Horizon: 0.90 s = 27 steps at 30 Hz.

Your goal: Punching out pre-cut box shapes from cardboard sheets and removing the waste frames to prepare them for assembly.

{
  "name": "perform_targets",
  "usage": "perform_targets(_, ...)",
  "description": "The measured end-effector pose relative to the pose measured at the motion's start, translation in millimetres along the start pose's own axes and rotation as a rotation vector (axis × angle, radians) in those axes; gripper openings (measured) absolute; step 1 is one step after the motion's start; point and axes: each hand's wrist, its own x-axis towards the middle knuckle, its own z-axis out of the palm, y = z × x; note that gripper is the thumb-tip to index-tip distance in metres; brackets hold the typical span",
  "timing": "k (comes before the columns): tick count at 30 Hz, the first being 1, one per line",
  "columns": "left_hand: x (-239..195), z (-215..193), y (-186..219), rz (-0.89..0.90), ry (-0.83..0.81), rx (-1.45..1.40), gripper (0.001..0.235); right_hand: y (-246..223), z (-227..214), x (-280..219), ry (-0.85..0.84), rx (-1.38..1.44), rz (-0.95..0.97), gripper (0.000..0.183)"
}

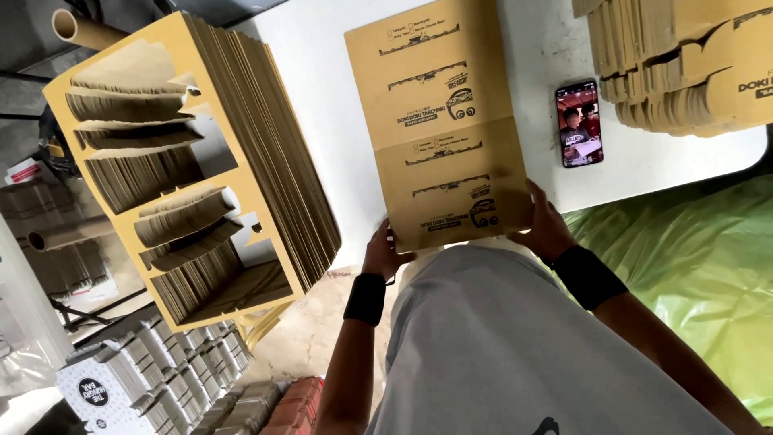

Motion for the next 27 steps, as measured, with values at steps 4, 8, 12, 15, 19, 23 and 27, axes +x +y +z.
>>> perform_targets(4, 2.4, 0.3, -1.3, -0.013, -0.050, 0.180, 0.115, 29.4, 18.4, -0.2, 0.004, -0.266, -0.106, 0.109)
perform_targets(8, 19.1, 10.1, -30.5, -0.002, -0.057, 0.443, 0.100, 71.3, 33.7, 19.5, 0.044, -0.506, -0.216, 0.093)
perform_targets(12, 23.8, 13.6, -42.6, 0.000, -0.048, 0.519, 0.093, 80.2, 41.8, 24.3, 0.086, -0.635, -0.275, 0.090)
perform_targets(15, 21.8, 15.1, -42.7, -0.001, -0.045, 0.530, 0.091, 85.2, 42.7, 25.6, 0.104, -0.893, -0.342, 0.072)
perform_targets(19, 22.4, 17.8, -45.3, -0.005, -0.041, 0.532, 0.092, 92.4, 44.4, 30.2, 0.131, -1.281, -0.446, 0.049)
perform_targets(23, 20.0, 17.3, -37.7, -0.030, -0.049, 0.522, 0.090, 89.6, 45.1, 28.8, 0.104, -0.852, -0.339, 0.082)
perform_targets(27, 25.2, 17.6, -43.1, -0.026, -0.060, 0.545, 0.094, 85.5, 43.6, 26.3, 0.098, -0.785, -0.306, 0.083)
